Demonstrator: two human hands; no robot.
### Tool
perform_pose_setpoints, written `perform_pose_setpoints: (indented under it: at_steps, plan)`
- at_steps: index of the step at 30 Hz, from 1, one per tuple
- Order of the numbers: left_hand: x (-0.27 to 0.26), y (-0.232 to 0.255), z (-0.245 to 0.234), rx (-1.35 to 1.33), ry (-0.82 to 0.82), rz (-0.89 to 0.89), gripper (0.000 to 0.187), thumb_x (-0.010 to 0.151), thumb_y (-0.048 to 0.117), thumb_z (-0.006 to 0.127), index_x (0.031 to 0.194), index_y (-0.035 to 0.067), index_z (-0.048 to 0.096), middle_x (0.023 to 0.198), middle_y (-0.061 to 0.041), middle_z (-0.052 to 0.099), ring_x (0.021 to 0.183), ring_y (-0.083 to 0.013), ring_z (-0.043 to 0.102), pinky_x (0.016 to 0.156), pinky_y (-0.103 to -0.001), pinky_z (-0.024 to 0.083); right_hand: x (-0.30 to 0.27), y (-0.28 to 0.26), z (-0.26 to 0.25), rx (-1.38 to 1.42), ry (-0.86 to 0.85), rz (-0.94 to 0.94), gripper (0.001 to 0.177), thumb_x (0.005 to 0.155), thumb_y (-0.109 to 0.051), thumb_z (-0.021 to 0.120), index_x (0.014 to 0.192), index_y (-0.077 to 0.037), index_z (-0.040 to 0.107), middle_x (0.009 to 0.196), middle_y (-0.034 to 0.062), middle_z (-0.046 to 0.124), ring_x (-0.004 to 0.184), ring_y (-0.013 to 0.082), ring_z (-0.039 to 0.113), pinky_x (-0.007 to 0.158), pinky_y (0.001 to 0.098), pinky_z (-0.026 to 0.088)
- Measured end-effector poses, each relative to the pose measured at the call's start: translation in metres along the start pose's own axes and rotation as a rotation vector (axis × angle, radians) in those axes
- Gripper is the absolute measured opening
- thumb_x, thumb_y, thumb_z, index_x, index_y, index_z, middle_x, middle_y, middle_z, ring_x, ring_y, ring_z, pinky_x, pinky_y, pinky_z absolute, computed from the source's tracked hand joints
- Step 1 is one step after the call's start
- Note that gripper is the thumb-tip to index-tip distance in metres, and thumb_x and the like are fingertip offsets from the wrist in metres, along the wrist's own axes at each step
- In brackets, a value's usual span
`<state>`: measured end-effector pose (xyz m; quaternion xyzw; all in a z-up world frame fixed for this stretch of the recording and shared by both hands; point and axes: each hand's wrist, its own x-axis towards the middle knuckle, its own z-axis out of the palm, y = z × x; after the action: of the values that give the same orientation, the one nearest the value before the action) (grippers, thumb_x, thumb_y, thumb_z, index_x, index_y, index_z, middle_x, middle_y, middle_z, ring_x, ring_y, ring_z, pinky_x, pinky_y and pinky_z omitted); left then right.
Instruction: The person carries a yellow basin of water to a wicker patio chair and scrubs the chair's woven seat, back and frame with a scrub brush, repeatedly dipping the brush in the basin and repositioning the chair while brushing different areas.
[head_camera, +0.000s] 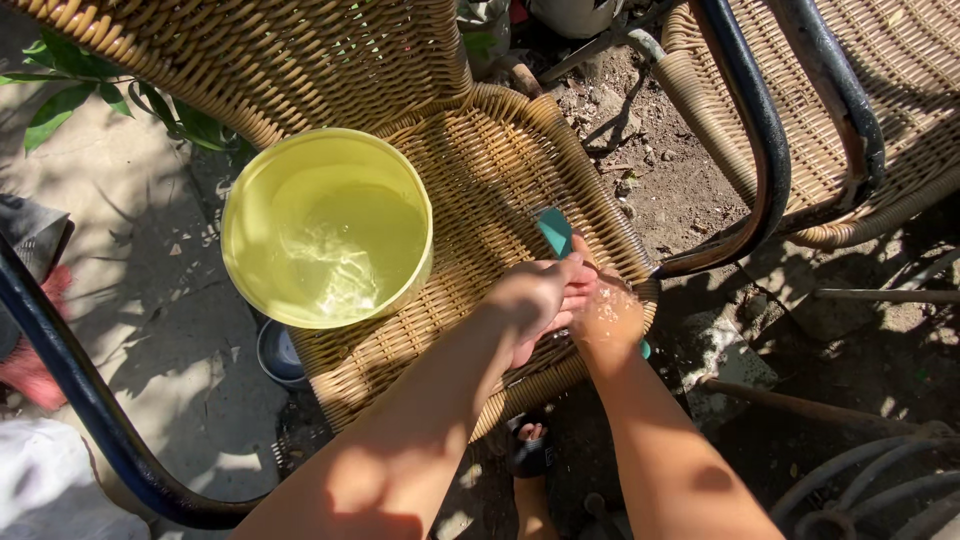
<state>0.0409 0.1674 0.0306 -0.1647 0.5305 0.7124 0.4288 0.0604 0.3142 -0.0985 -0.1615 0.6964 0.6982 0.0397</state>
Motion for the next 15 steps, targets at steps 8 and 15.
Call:
perform_pose_setpoints:
  at_steps: [8, 15]
  plan:
    - [-0.093, 0.025, -0.088, 1.044, 0.872, 1.102, 0.033, 0.096, 0.024, 0.064, 0.120, 0.001, 0.066, 0.117, -0.019, 0.071, 0.113, -0.0382, 0.065, 0.102, -0.046, 0.049, -0.075, 0.008, -0.070, 2.012, -0.387, 0.457, 0.063, 0.103, -0.036, 0.051, 0.161, -0.044, 0.028, 0.100, 0.0166, 0.070, 0.085, 0.0383, 0.071, 0.073, 0.0508, 0.058]
    - [-0.109, -0.004, -0.117, 1.498, 0.564, 0.218, 0.040, 0.098, 0.042, 0.054, 0.117, 0.007, 0.052, 0.090, -0.020, 0.071, 0.088, -0.0424, 0.069, 0.080, -0.055, 0.053, -0.100, 0.021, -0.091, 1.940, -0.306, -0.049, 0.058, 0.102, -0.036, 0.052, 0.153, -0.058, 0.032, 0.093, 0.0112, 0.067, 0.075, 0.0339, 0.072, 0.070, 0.0482, 0.059]
